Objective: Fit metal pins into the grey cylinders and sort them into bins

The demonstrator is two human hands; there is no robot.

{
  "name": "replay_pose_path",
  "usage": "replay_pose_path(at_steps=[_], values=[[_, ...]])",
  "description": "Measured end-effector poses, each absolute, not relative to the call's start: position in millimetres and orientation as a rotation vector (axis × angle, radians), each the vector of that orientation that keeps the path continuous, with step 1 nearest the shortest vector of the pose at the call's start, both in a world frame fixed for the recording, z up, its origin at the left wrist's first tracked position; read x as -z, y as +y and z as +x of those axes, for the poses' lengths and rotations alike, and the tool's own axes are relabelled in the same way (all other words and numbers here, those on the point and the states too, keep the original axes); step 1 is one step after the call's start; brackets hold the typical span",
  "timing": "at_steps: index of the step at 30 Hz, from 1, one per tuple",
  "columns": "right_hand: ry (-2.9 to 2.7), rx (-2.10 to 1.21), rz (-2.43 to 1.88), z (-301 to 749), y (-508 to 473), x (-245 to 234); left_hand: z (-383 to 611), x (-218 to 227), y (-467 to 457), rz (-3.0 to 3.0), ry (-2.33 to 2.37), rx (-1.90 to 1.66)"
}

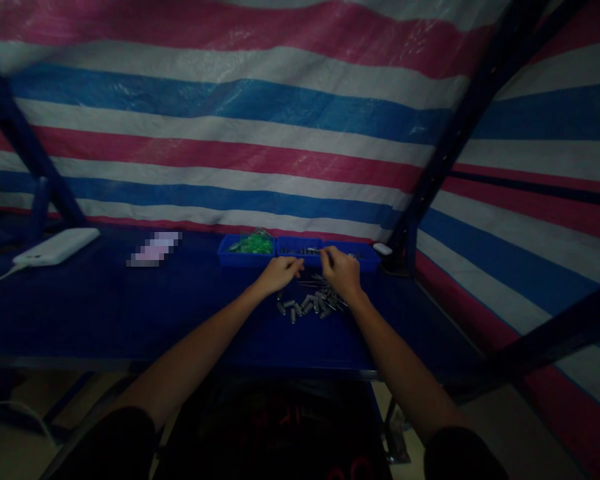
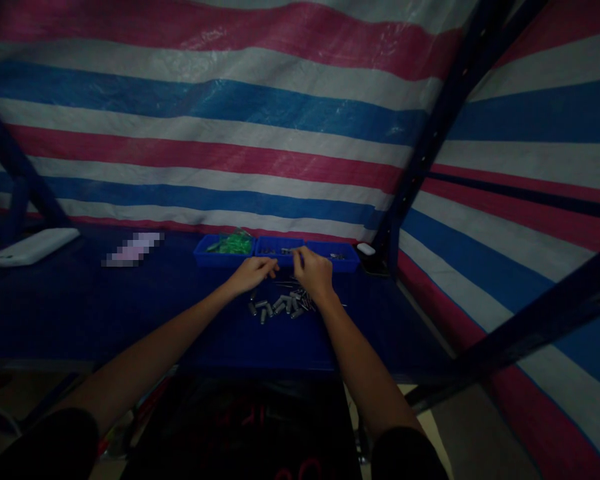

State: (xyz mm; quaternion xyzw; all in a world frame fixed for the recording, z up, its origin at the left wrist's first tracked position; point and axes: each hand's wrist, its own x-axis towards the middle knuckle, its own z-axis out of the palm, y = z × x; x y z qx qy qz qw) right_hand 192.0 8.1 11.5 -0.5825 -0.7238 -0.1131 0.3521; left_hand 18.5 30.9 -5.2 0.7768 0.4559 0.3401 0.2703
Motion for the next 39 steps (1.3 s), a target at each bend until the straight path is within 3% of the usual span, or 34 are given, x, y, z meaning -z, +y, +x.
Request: replay_pose_path(at_steps=[5, 10, 19, 26, 33, 39], values=[[-1.438, 0.254, -1.943, 227.8, 18.2, -12.8, 29.3, 13.3, 35.5, 2.609, 1.284, -0.607], [-1.611, 0.175, -1.845, 221.9, 19.9, -7.5, 32.6, 9.2, 38.0, 2.732, 1.337, -0.496], [-2.150, 0.040, -1.291, 180.8, 7.1, -0.4, 14.9, 11.7, 38.2, 2.047, 1.162, -0.992], [-2.245, 0.101, -1.287, 175.4, 1.0, -5.6, 16.1, 7.4, 34.4, 1.983, 1.098, -1.117], [-1.666, 0.337, -1.837, 218.5, 18.9, -20.9, 20.3, 16.6, 26.3, 2.316, 1.350, -0.823], [-1.630, 0.161, -1.890, 235.3, 26.9, -6.0, 29.9, 19.8, 15.9, 2.606, 1.414, -0.455]])
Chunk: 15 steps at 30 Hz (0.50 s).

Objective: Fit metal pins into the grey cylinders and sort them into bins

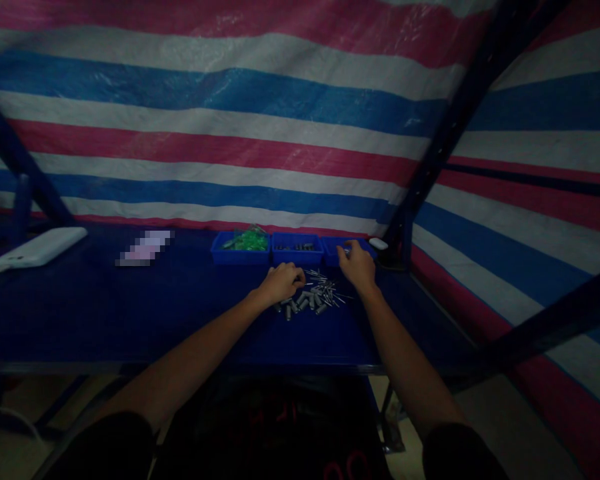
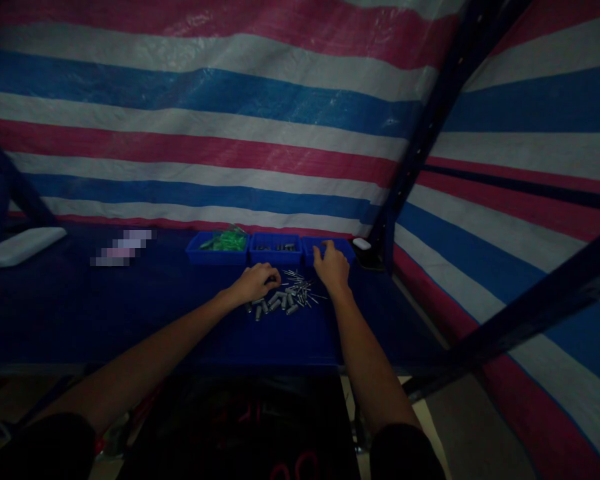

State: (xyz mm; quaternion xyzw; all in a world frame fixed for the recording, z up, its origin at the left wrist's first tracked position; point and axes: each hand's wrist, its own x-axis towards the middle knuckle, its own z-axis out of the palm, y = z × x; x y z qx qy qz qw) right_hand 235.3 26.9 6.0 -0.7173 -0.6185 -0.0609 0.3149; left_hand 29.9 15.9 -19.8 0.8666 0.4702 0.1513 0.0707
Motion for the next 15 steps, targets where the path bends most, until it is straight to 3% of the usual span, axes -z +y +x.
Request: replay_pose_path(at_steps=[6, 15], values=[[-2.048, 0.036, -1.492, 197.3, 17.4, -3.5, 26.1, 19.0, 26.8, 2.487, 1.373, -0.636], [-2.272, 0.130, -1.281, 183.5, 2.1, -8.2, 17.0, 7.5, 34.6, 2.056, 1.237, -1.017]])
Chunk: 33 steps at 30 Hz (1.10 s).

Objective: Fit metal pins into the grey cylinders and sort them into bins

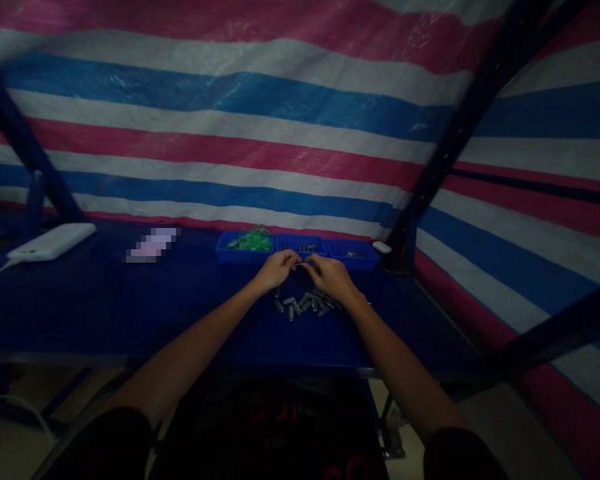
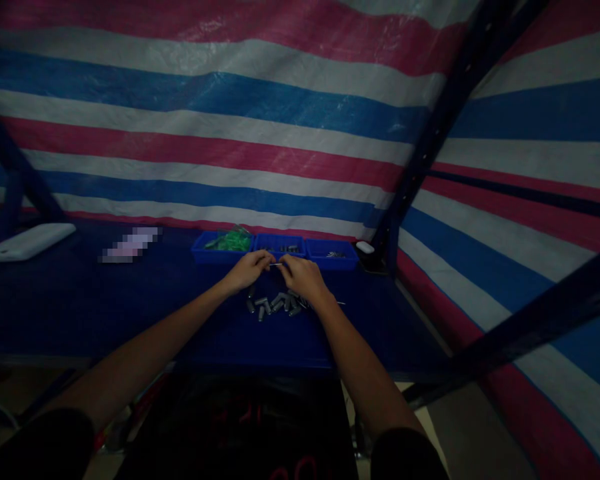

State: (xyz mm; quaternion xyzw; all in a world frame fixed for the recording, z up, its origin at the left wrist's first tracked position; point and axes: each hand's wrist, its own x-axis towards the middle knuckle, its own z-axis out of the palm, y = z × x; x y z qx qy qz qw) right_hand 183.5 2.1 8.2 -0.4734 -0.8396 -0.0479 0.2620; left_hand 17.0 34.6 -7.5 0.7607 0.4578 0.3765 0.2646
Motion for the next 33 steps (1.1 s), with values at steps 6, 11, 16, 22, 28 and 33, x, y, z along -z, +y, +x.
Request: replay_pose_path(at_steps=[6, 11, 16, 22, 28, 33], values=[[-1.807, 0.332, -1.633, 205.8, 14.5, -14.6, 22.3, 9.8, 33.1, 2.228, 1.243, -0.920], [-1.412, 0.265, -1.915, 241.4, 23.4, -10.6, 44.4, 16.1, 38.6, 2.760, 1.145, -0.589], [-1.630, -0.076, -1.709, 237.7, 29.0, 6.1, 54.0, 20.3, 40.5, 2.844, 1.317, -0.440], [-1.783, -0.443, -1.443, 214.7, 36.0, 26.4, 36.0, 12.7, 28.5, 2.770, 1.439, -0.436], [-1.838, -0.570, -1.334, 197.8, 33.6, 28.0, 34.8, 13.3, 25.1, 2.803, 1.429, -0.440], [-1.828, -0.699, -1.268, 194.8, 31.9, 26.1, 34.1, 13.0, 24.6, 2.820, 1.447, -0.372]])
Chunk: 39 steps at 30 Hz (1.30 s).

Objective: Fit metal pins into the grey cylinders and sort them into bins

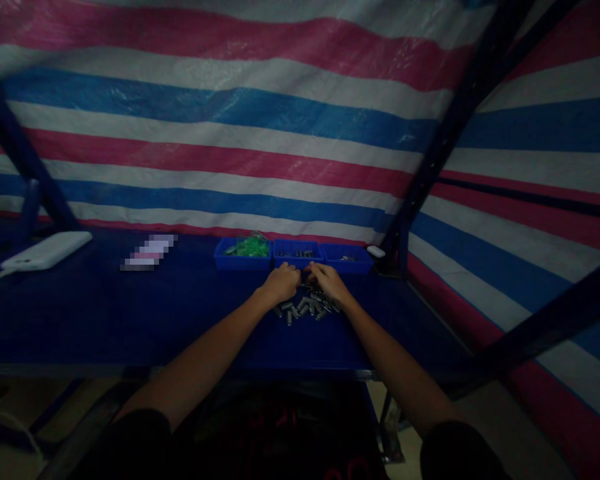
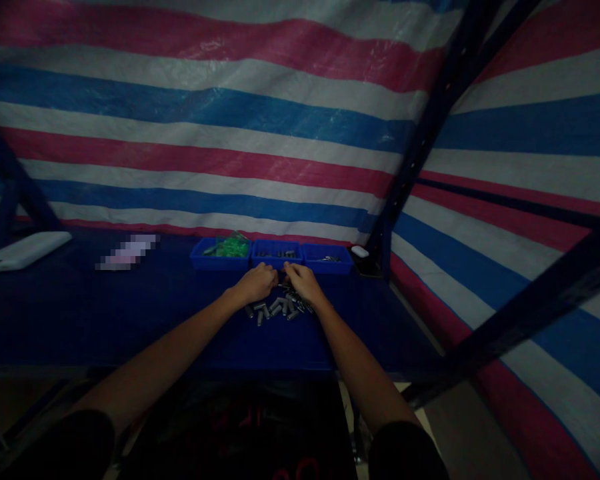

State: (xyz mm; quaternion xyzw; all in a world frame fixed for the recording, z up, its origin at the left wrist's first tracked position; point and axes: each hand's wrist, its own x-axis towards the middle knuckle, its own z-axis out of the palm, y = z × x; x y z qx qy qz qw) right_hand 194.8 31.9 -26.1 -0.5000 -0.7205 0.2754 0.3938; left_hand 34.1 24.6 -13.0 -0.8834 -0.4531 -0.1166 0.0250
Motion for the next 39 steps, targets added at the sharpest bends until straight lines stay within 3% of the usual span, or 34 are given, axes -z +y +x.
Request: replay_pose_path(at_steps=[4, 10, 24, 34, 39], values=[[-1.866, -0.711, -1.249, 195.4, 29.8, 23.7, 24.3, 3.9, 28.5, -2.823, -1.345, 0.448], [-1.959, -0.465, -1.159, 194.0, 20.6, 12.4, 18.2, -2.9, 37.5, -2.869, -1.435, 1.057], [-2.008, -0.291, -1.113, 196.6, 12.9, -2.2, 27.7, 4.2, 38.5, -2.887, -1.469, 1.685], [-1.782, -0.758, -1.059, 200.1, 22.7, -5.3, 39.7, 3.0, 26.9, -2.918, -1.279, 1.730], [-1.346, -0.323, -1.323, 231.0, 42.2, 1.1, 32.6, 13.6, 34.2, -2.912, -1.390, 1.085]])
